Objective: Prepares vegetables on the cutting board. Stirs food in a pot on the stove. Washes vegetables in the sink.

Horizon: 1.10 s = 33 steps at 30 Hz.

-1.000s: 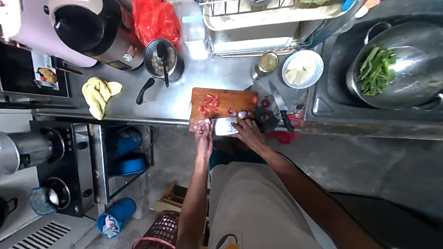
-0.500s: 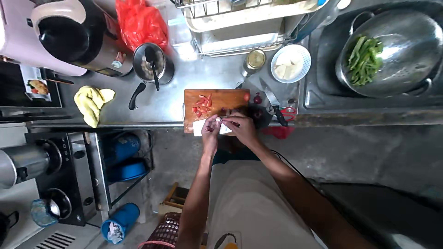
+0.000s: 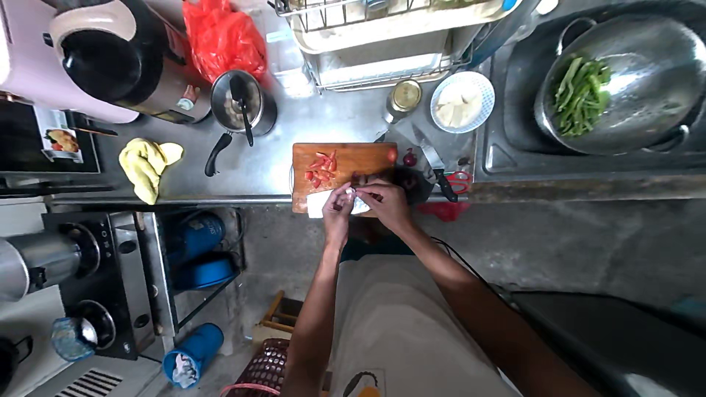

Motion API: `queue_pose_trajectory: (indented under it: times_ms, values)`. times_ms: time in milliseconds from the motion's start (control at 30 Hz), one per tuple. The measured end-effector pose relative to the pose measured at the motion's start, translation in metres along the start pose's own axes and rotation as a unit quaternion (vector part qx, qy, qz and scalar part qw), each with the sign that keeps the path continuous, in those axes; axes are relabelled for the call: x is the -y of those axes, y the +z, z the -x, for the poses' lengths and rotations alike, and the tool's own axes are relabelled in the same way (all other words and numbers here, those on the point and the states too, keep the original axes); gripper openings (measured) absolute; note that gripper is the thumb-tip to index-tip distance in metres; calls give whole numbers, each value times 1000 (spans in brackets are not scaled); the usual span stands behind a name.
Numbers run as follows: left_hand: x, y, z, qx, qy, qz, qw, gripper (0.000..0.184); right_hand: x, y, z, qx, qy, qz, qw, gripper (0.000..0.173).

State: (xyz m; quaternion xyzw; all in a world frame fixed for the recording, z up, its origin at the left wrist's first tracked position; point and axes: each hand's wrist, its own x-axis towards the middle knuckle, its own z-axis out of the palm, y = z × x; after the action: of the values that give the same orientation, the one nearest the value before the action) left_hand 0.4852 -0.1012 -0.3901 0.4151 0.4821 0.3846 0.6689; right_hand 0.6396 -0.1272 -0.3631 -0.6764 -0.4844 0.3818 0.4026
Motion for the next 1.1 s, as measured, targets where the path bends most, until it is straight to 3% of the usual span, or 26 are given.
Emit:
queue_pose_trajectory:
  times_ms: [433, 733, 1100]
  values:
    - [3, 4, 0, -9, -19, 4, 1000, 35, -3, -1, -1, 0, 2, 10, 1000, 13]
    - [0, 9, 0, -9, -67, 85, 994, 28, -2, -4, 1, -3, 26, -39, 999, 16]
    - [-5, 10, 1, -13, -78, 83, 993, 22, -2, -14, 0, 40, 10, -31, 999, 17]
